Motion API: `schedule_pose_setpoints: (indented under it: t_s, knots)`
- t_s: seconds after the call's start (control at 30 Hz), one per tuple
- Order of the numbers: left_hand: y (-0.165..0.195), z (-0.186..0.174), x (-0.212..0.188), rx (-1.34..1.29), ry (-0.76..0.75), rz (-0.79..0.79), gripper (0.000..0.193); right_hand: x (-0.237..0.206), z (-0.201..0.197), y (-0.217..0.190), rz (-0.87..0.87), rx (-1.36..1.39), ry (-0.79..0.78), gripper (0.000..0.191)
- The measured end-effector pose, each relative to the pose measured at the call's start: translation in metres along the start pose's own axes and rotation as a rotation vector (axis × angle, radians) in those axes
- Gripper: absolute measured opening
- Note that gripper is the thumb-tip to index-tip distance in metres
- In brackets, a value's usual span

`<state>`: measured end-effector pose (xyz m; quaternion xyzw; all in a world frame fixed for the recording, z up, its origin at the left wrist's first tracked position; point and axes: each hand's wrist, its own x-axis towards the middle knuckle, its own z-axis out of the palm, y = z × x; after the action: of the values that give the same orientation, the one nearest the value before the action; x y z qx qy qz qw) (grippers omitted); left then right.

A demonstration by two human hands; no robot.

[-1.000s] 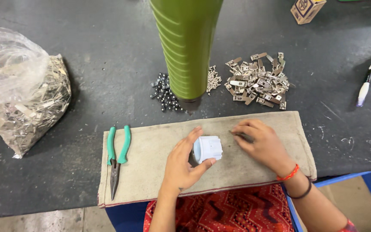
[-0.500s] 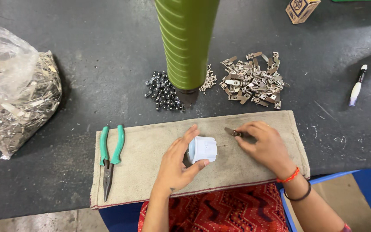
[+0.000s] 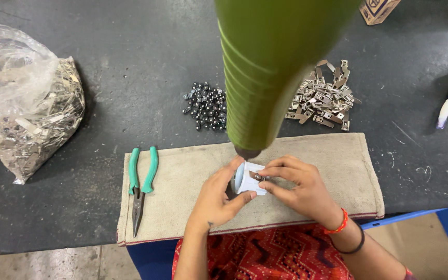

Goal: The person assembles white plastic lamp holder sockets at a factory workbench. They place a metal terminal clip into the socket body, then use a green electric screwdriver to drive a screw and secure the clip, repeating the cycle for multiple sockets and setting finished units aside.

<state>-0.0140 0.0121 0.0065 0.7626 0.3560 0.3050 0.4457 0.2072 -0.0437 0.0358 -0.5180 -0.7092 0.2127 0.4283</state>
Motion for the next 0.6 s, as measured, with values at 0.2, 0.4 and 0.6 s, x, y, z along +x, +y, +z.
schedule_pose_setpoints:
  t_s: [0.2, 0.4, 0.6]
  knots:
    - [0.021, 0.025, 0.001, 0.092, 0.209, 0.27, 0.089, 0.001, 0.0, -0.001, 0.027, 0.022, 0.015, 0.024]
    - [0.01, 0.054, 0.005, 0.063, 0.292, -0.006, 0.081, 0.001, 0.007, -0.011, 0.056, -0.021, 0.078, 0.024]
    - [0.002, 0.048, 0.002, 0.037, 0.313, 0.222, 0.069, 0.0, 0.013, -0.018, 0.133, -0.048, 0.096, 0.02]
